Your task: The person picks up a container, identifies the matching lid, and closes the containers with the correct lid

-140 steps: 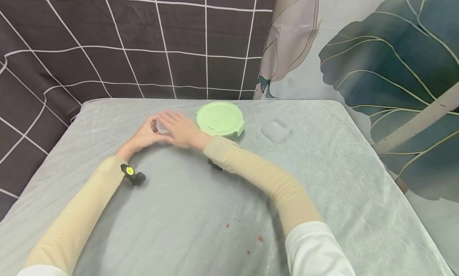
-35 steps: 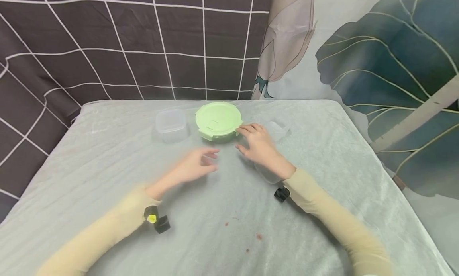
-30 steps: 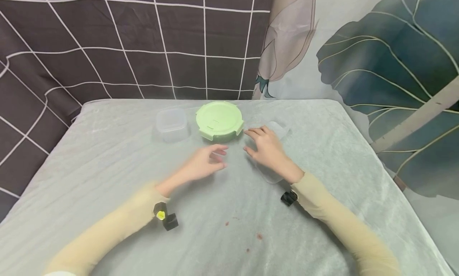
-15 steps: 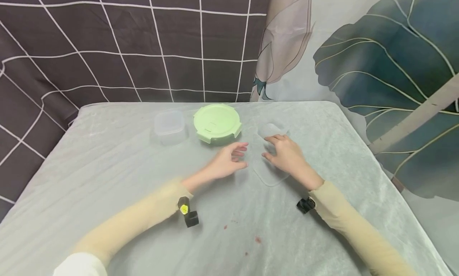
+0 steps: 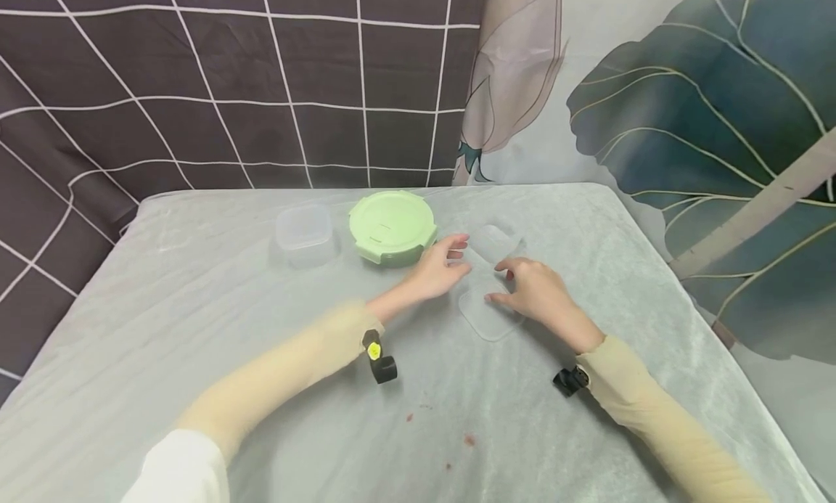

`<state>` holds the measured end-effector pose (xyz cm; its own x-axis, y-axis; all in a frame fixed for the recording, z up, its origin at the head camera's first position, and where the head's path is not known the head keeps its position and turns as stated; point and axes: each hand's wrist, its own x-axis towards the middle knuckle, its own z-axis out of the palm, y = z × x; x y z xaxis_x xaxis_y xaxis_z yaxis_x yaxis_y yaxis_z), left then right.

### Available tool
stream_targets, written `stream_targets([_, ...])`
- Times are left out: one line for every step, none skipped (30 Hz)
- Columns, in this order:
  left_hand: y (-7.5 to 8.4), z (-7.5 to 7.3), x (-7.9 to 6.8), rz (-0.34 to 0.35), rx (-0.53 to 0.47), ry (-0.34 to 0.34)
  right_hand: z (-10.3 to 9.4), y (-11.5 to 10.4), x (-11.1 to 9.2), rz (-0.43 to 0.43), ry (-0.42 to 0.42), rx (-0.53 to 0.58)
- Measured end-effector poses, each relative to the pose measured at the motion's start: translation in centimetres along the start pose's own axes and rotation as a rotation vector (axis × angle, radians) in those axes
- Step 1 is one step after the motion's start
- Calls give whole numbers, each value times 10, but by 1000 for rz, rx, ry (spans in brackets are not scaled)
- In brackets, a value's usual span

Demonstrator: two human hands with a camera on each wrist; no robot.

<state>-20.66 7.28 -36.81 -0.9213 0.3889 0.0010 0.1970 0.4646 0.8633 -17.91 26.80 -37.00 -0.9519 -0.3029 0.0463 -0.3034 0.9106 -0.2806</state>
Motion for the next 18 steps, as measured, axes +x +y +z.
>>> stream_targets([1,2,3,-12,19,0,0,1,0,3,-6,-1])
stream_targets([3,3,6,-25,41,-2,-1,1,-1,3,-9,1])
stream_targets([5,4,9,-40,64,2,-1,2,-1,4,-12,3])
stream_targets([6,5,12,-51,86,7,-1,3,-1,5,-13,5])
stream_targets([7,6,15,-64,104,11,-2,3,0,6,-17,7])
stream_targets([8,7,19,-79,120,14,-2,4,0,6,-21,9])
stream_targets([9,8,22,-91,121,23,-2,4,1,7,-27,9])
stream_targets([9,9,25,-106,118,31,-2,4,2,4,-32,9])
stream_targets([10,10,29,-121,111,42,-3,4,3,0,-39,6])
stream_targets([10,11,32,-133,106,50,-3,4,4,-5,-46,1])
stream_targets([10,13,35,-145,98,57,-3,4,5,-9,-53,-3])
stream_targets([10,14,38,-156,89,66,-3,4,6,-10,-61,-9])
stream_targets([9,16,41,-168,83,78,-4,4,7,-13,-69,-13])
stream_targets([9,17,44,-175,79,87,-4,3,8,-14,-77,-18])
stream_targets([8,18,47,-181,79,95,-4,3,9,-13,-85,-21])
stream_targets([8,20,49,-184,77,102,-3,3,10,-11,-93,-24])
stream_targets([7,21,52,-189,70,108,-3,3,10,-10,-101,-24])
stream_targets([6,22,54,-194,65,114,-3,3,11,-9,-108,-26])
